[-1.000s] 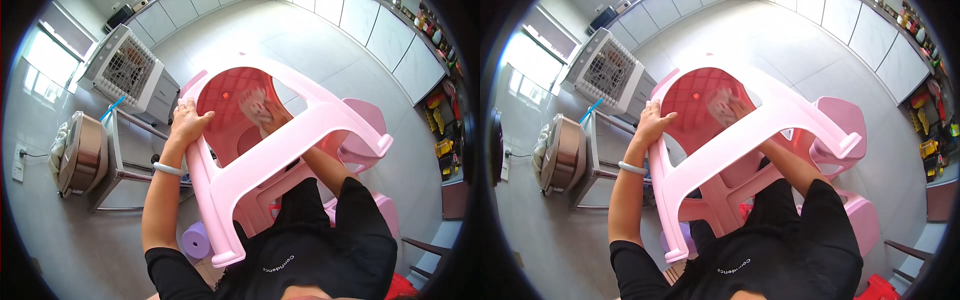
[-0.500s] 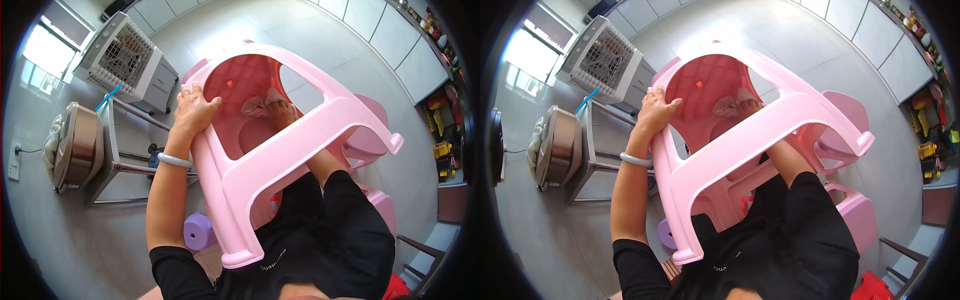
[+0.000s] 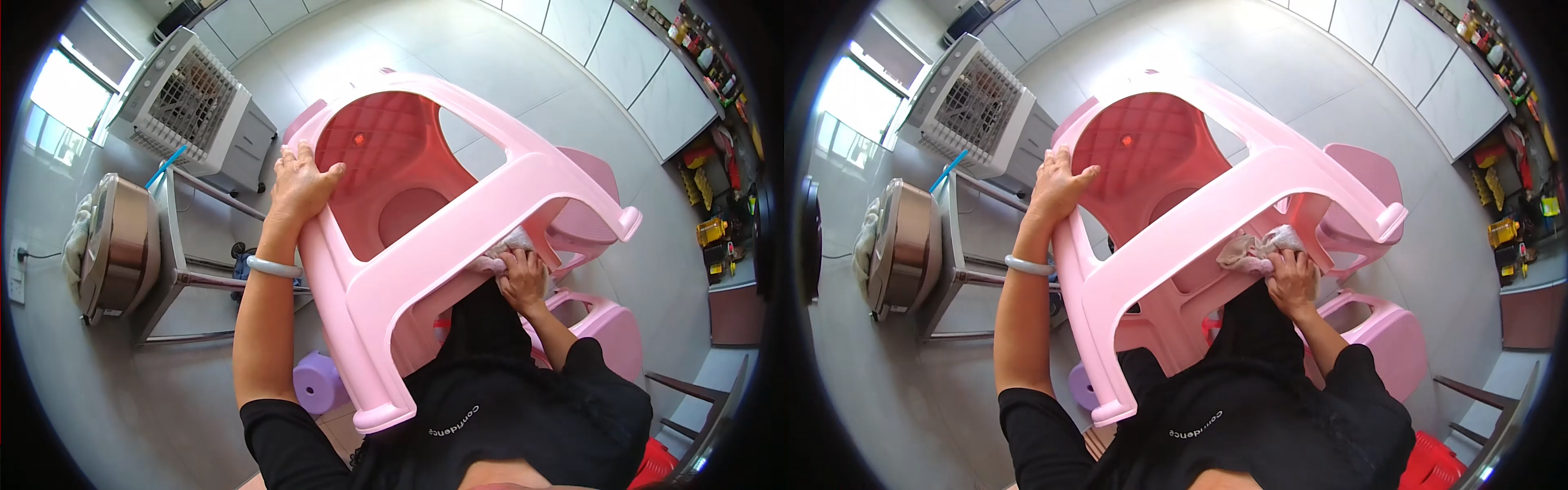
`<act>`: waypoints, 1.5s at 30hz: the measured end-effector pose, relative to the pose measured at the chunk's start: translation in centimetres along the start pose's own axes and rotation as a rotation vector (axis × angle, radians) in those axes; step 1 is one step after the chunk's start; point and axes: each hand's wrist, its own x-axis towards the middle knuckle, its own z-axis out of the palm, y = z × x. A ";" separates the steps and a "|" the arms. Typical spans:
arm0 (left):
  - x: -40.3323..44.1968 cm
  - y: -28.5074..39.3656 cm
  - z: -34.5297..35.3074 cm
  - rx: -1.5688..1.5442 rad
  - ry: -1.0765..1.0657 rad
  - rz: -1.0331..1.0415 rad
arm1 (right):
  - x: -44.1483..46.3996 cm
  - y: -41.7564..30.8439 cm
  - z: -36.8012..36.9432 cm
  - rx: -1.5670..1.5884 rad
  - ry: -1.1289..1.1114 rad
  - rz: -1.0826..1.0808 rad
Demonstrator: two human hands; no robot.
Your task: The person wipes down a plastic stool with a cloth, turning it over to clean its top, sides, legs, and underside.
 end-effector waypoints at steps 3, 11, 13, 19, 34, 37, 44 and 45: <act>-0.5 0.4 -0.3 -0.006 -0.007 -0.010 | 4.3 -0.8 1.4 0.097 -0.007 -0.032; -1.1 0.2 -0.4 -0.001 -0.012 -0.003 | 20.9 -8.1 7.8 0.197 0.005 -0.127; -1.2 0.4 -0.4 -0.007 -0.005 -0.010 | 23.4 -9.5 12.4 0.248 0.068 -0.101; -1.2 0.7 -0.4 0.006 0.010 -0.016 | 21.3 -18.9 14.1 0.309 -0.170 -0.247; -0.8 0.5 -0.2 -0.019 0.035 -0.019 | -0.6 -14.3 6.7 0.640 -0.351 -0.678; -1.0 0.1 0.1 -0.044 0.038 -0.007 | -1.1 -11.6 4.3 0.594 -0.582 -0.706; -1.9 -1.0 0.9 -0.056 0.105 0.057 | 0.5 -1.1 4.0 0.327 -0.135 -0.180; -1.9 -1.0 0.9 -0.055 0.088 0.042 | 0.9 -0.2 3.6 0.307 -0.103 -0.144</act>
